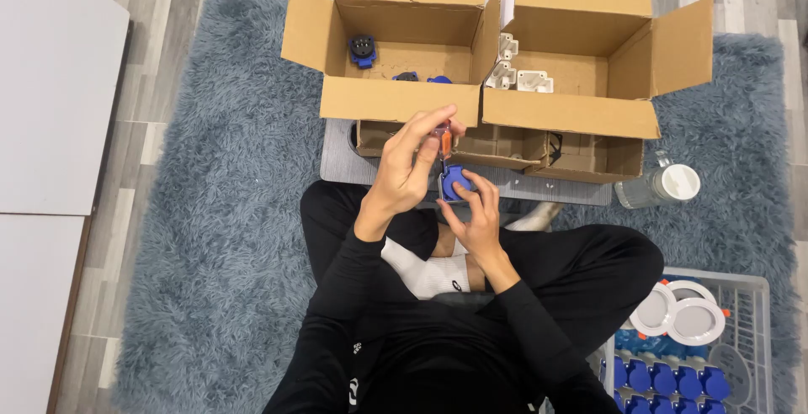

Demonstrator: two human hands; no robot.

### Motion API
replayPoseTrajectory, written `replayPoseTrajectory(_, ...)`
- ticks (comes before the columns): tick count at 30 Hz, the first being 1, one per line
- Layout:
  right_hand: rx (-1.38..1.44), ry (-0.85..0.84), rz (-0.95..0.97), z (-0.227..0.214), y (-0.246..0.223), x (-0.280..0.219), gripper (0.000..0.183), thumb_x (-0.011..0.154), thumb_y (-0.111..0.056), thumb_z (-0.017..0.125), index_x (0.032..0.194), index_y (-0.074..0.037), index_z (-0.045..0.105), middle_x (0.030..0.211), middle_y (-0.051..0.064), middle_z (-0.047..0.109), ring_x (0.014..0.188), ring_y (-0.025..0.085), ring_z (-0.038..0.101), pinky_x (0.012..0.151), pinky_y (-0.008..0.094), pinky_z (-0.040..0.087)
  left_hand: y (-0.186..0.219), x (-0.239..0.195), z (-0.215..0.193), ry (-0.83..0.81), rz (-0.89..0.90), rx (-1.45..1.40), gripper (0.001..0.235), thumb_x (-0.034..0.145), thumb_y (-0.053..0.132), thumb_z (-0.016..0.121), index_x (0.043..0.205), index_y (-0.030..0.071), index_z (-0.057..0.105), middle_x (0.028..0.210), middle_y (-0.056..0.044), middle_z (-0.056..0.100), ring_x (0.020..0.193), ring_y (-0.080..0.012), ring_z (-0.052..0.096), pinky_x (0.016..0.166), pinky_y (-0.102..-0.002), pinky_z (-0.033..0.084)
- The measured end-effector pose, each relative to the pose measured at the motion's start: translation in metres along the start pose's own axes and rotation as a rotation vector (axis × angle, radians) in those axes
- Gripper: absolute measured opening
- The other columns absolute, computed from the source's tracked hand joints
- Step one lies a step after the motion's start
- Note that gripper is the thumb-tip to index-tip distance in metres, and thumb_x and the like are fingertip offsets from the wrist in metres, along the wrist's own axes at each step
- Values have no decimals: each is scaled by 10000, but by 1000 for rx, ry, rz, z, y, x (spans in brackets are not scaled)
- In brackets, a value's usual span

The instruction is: Assembling and organizing small electrical components into a cardboard box using a screwdriver

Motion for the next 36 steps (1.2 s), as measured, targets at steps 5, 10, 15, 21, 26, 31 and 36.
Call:
replayPoseTrajectory(5,-10,-1,-4,1,2,-3,448,875,-215,961,1242,-54,760,1410,191,678,1202,419,659,933,452,575,-10,-9,-2,31,53,160,467,1058,292,783,1485,124,697,1230,-118,673,1090,-273,710,946,-463,602)
replayPoseTrajectory(10,-8,-1,1,1,1,-2,449,880,-214,959,1250,-55,761,1415,189,677,1214,416,656,942,451,572,-5,-3,0,20,41,114,395,1126,244,666,1499,116,694,1201,-127,698,1063,-277,738,921,-437,613)
replayPoseTrajectory(15,-1,0,3,1,3,-4,446,888,-225,953,1254,-57,762,1421,187,675,1219,410,654,939,434,571,-6,-7,1,-3,52,69,400,1169,230,571,1529,71,646,1260,-151,752,1119,-325,751,944,-472,605)
replayPoseTrajectory(21,-23,-9,-2,3,4,-6,447,885,-223,956,1249,-52,761,1414,197,671,1214,420,651,947,464,570,-11,-10,0,45,56,169,472,1052,229,789,1503,128,694,1203,-116,689,1075,-290,735,917,-443,616)
replayPoseTrajectory(26,-2,-3,-6,3,4,-5,445,885,-224,955,1251,-54,767,1417,193,676,1215,416,656,939,442,571,3,-4,3,20,52,50,372,1153,141,592,1508,54,661,1205,-161,753,1050,-334,761,926,-460,615)
replayPoseTrajectory(31,-20,-4,-6,3,4,-6,437,888,-219,952,1248,-57,764,1415,198,670,1203,425,657,925,444,575,-9,-10,2,8,76,117,450,1070,225,767,1490,82,692,1298,-153,732,1152,-327,740,968,-479,608)
replayPoseTrajectory(36,-5,-6,-13,4,6,-8,445,891,-228,953,1256,-62,760,1413,197,672,1207,426,658,933,456,559,-3,-7,1,5,48,91,424,1114,158,687,1532,94,652,1252,-158,715,1119,-336,744,965,-500,604)
Point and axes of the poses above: each hand's wrist, its own x-axis towards the middle knuckle, its own z-axis out of the palm, y = z × x, the point moved 9 cm from there along x, towards the middle knuckle
